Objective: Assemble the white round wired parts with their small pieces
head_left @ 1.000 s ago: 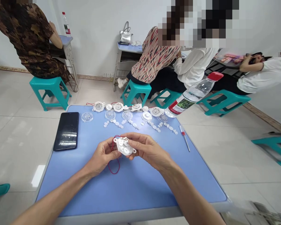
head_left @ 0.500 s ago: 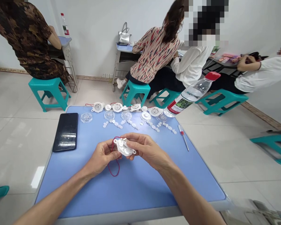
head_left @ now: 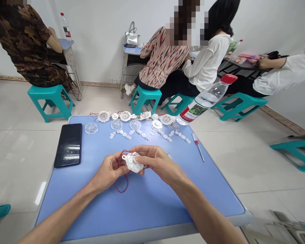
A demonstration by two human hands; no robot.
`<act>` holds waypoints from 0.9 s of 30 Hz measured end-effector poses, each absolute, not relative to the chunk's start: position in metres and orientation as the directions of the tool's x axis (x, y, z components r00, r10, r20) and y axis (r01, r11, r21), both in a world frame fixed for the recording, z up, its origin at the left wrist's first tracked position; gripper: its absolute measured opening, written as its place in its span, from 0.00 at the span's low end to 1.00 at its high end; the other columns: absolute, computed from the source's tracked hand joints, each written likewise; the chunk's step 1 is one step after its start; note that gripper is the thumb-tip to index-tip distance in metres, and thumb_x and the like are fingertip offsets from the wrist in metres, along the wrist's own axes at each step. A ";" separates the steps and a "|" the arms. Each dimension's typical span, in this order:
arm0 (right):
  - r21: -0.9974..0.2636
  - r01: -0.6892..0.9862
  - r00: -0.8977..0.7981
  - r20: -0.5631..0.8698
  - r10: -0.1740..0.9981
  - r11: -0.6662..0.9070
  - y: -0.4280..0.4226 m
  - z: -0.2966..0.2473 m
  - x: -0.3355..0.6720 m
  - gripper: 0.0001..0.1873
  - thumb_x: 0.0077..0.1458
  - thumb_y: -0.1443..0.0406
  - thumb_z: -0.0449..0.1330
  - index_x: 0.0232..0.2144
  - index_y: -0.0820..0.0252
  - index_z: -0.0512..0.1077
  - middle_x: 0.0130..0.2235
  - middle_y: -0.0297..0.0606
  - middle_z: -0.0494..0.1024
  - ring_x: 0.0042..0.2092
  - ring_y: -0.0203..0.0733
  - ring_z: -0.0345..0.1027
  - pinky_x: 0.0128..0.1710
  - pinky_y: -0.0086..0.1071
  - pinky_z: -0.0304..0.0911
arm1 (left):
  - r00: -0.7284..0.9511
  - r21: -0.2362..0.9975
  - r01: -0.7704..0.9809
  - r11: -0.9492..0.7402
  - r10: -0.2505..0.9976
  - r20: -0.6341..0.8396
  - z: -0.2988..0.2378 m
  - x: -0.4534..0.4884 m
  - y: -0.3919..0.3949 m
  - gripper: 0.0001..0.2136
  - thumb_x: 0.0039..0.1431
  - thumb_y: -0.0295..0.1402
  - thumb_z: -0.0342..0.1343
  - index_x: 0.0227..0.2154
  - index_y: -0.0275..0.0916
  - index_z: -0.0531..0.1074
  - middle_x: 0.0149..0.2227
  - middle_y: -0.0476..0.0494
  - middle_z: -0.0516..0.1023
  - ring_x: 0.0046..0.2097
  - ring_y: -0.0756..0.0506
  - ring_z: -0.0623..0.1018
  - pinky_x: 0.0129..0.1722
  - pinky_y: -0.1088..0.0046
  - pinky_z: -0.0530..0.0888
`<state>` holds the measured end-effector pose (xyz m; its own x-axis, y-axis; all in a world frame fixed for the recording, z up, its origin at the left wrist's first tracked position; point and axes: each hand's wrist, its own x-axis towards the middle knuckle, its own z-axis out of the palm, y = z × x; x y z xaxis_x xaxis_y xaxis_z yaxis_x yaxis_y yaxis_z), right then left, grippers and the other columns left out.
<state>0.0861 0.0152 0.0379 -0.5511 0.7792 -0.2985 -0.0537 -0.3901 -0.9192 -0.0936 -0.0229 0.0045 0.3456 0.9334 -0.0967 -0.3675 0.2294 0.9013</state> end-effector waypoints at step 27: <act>-0.911 -0.042 -0.618 -0.299 0.727 -0.411 0.019 0.039 0.088 0.20 0.46 0.61 0.68 0.43 0.58 0.78 0.35 0.36 0.77 0.31 0.34 0.67 0.28 0.27 0.65 | 0.147 0.983 -0.180 -0.029 0.988 0.056 0.012 -0.107 -0.030 0.20 0.53 0.36 0.63 0.49 0.38 0.72 0.49 0.38 0.73 0.50 0.40 0.72 0.49 0.67 0.69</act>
